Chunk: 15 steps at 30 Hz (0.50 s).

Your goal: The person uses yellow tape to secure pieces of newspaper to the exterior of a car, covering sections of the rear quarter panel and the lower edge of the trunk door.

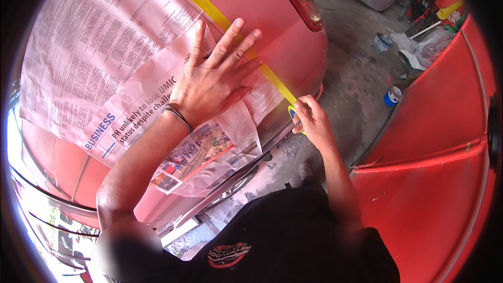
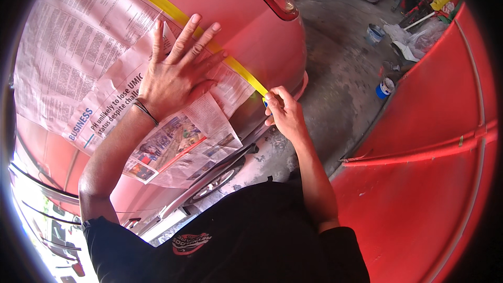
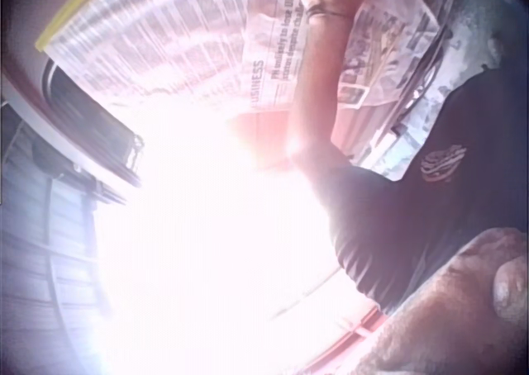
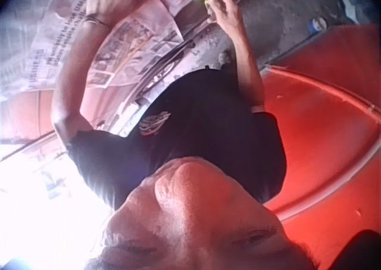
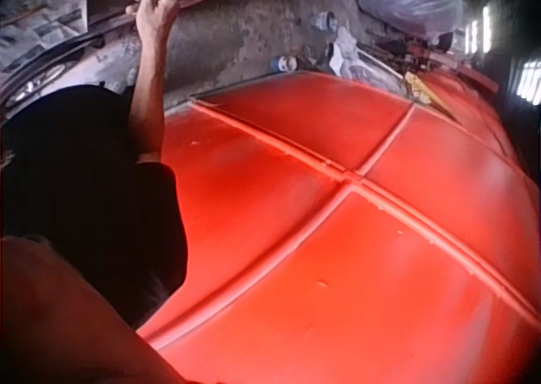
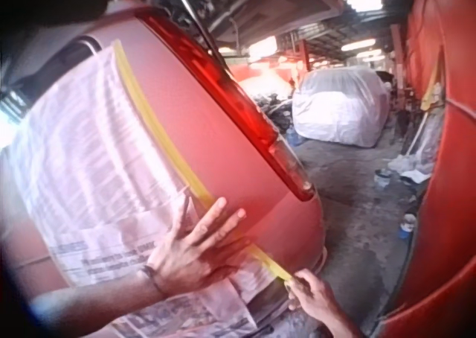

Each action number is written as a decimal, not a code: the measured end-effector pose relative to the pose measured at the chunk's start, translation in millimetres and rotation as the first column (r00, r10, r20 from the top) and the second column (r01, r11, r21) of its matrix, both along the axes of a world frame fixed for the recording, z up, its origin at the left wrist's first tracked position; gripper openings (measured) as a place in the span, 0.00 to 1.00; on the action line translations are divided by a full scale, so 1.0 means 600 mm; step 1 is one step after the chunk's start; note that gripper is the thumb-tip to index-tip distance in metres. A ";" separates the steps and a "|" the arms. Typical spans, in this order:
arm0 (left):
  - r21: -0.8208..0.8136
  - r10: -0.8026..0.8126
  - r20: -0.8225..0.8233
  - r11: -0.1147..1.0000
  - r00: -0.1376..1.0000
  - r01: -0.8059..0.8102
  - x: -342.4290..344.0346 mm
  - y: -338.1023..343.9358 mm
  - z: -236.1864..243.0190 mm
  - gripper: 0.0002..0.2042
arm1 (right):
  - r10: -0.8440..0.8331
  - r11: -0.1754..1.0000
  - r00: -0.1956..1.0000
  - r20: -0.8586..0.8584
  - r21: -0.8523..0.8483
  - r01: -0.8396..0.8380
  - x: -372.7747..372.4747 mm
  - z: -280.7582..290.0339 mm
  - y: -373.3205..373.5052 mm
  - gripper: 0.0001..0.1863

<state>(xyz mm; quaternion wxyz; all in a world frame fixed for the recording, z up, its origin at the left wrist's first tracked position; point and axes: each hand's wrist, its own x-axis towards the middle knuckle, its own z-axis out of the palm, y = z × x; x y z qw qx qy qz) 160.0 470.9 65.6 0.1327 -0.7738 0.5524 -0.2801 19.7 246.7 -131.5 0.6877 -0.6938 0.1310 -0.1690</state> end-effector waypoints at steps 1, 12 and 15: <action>-0.007 0.001 0.004 1.000 1.000 -0.001 0.002 0.001 -0.001 0.30 | -0.010 1.000 1.000 -0.002 0.001 0.010 -0.001 0.001 0.003 0.12; -0.013 -0.040 0.053 0.999 0.998 0.041 0.008 -0.008 -0.003 0.31 | -0.488 0.531 0.846 -0.214 0.696 0.482 -0.060 -0.244 -0.065 0.07; -0.035 -0.047 0.034 0.998 0.998 0.048 0.010 0.002 -0.006 0.31 | -0.452 0.627 0.783 -0.428 0.472 0.620 -0.202 -0.348 -0.070 0.09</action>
